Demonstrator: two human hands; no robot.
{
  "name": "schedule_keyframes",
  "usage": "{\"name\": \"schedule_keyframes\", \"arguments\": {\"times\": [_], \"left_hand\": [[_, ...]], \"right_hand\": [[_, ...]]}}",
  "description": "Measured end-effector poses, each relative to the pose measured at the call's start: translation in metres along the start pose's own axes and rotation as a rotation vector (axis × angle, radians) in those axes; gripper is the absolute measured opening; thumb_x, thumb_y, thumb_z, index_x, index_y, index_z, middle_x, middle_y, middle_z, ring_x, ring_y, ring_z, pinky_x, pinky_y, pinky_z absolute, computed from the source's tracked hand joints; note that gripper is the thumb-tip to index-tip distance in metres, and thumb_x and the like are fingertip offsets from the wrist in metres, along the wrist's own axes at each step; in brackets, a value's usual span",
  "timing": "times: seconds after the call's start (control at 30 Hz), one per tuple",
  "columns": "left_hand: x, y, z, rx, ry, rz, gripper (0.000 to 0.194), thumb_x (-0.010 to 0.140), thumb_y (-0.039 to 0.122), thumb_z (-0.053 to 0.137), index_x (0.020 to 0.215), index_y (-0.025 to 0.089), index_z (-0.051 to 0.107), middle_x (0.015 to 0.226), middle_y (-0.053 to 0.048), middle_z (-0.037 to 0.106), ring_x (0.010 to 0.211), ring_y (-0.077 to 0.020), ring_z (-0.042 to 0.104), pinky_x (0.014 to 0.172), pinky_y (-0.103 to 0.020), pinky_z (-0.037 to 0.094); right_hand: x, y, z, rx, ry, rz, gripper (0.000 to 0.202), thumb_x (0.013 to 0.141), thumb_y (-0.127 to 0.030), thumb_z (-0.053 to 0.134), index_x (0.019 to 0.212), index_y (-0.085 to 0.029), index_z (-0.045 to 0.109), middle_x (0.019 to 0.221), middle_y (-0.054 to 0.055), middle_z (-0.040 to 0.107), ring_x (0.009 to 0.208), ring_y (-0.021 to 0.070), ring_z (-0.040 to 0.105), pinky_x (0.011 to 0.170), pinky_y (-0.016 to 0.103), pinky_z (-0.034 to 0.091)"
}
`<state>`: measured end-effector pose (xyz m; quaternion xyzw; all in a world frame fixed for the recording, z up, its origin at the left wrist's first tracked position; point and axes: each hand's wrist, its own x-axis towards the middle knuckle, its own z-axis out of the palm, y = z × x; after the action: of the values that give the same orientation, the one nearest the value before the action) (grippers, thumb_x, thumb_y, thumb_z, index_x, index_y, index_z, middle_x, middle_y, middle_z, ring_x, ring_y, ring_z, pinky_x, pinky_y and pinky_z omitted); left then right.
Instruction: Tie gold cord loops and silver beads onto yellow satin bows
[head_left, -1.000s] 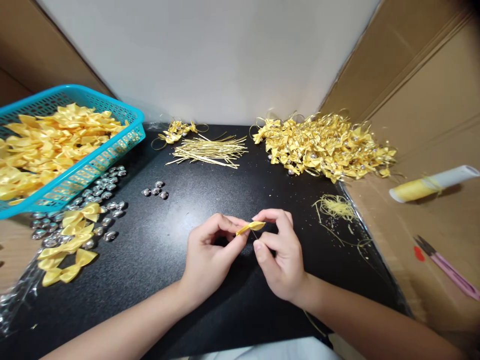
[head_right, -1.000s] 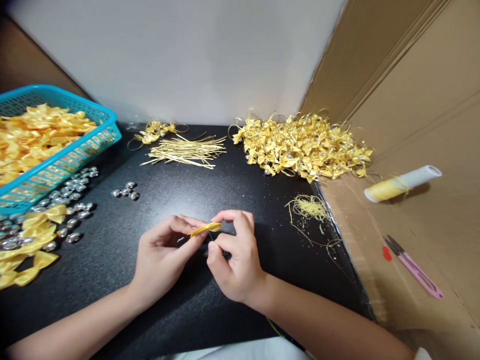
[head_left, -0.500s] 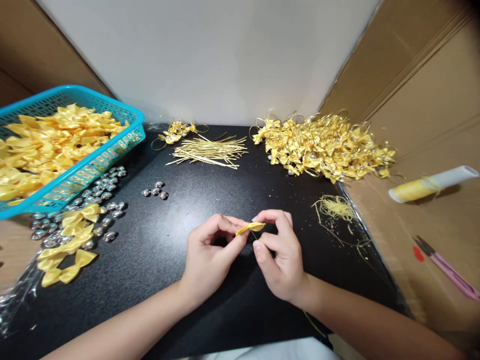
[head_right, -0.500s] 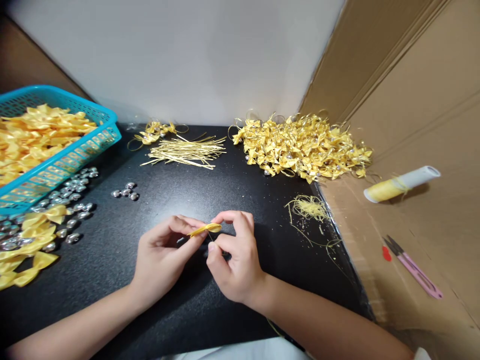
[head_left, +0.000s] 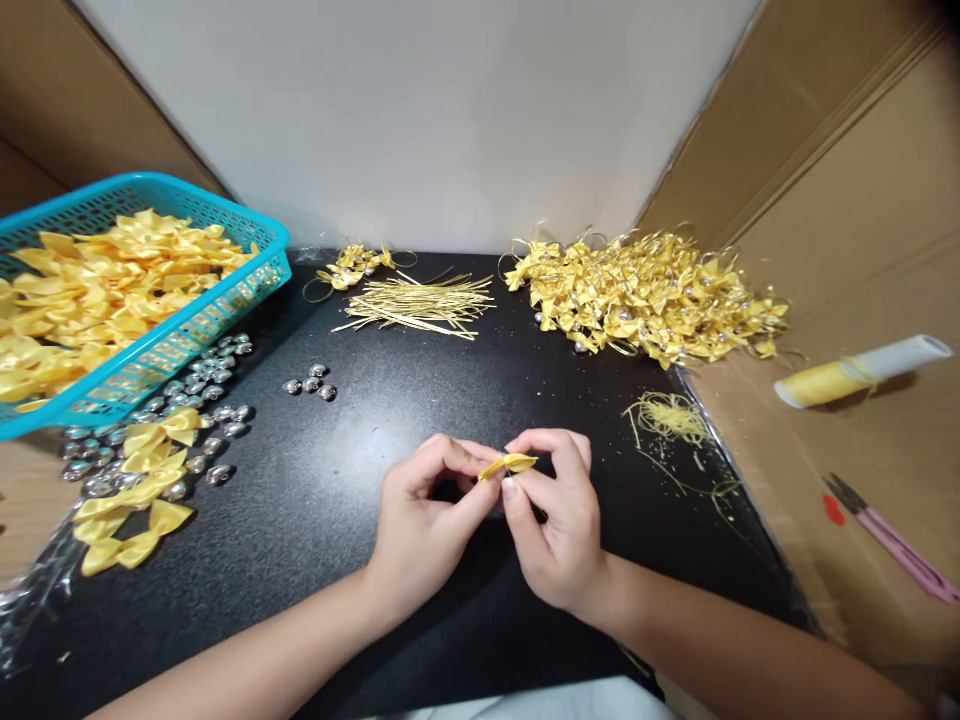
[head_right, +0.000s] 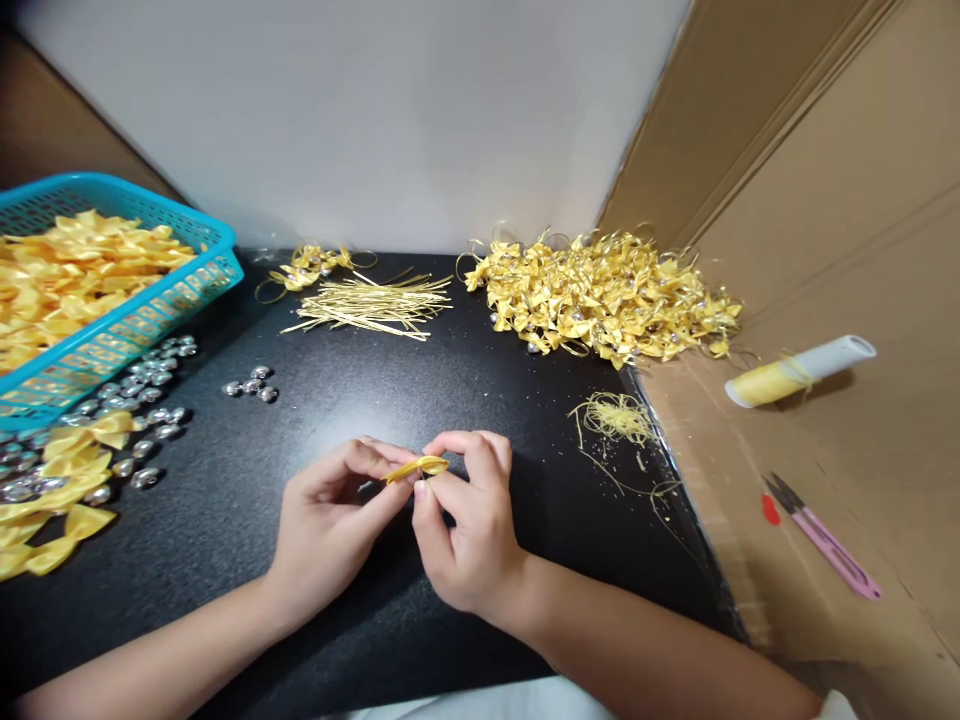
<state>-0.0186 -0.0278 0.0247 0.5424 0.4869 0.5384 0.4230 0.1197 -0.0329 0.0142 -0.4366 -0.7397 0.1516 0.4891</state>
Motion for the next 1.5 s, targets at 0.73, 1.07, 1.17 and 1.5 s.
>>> {"name": "schedule_keyframes", "arguments": {"times": [0.73,1.07,1.17,1.5], "left_hand": [[0.0008,-0.0041,-0.0047,0.034,0.005,0.067,0.015,0.076,0.011,0.071,0.067,0.017,0.061,0.078,0.002,0.072,0.069,-0.0080,0.068,0.062,-0.014,0.054],[0.0018,-0.0017,-0.0037,0.013,0.017,0.076,0.015,0.075,0.011,0.070,0.066,0.017,0.061,0.078,0.002,0.073,0.069,-0.0084,0.069,0.061,-0.013,0.054],[0.0022,-0.0012,-0.0036,0.020,0.018,0.082,0.015,0.076,0.011,0.070,0.066,0.017,0.061,0.077,0.003,0.073,0.069,-0.0079,0.069,0.062,-0.013,0.054],[0.0005,-0.0059,-0.0058,0.048,0.006,0.071,0.015,0.077,0.012,0.070,0.067,0.017,0.060,0.078,0.002,0.073,0.071,-0.0091,0.069,0.064,-0.016,0.054]], "right_hand": [[-0.0030,0.0012,-0.0012,0.055,-0.016,0.014,0.024,0.086,-0.011,0.047,0.066,-0.016,0.059,0.098,0.005,0.052,0.095,0.0172,0.049,0.085,0.034,0.039],[-0.0035,0.0022,-0.0016,0.081,-0.021,0.006,0.023,0.085,-0.010,0.047,0.064,-0.016,0.056,0.100,0.005,0.050,0.096,0.0165,0.048,0.086,0.034,0.038],[-0.0038,0.0018,-0.0018,0.082,-0.019,0.014,0.023,0.085,-0.010,0.047,0.065,-0.016,0.057,0.100,0.005,0.050,0.096,0.0167,0.048,0.085,0.034,0.039],[-0.0016,0.0020,-0.0006,0.082,-0.011,0.019,0.025,0.085,-0.010,0.047,0.062,-0.016,0.055,0.097,0.004,0.052,0.094,0.0161,0.049,0.084,0.034,0.039]]}}
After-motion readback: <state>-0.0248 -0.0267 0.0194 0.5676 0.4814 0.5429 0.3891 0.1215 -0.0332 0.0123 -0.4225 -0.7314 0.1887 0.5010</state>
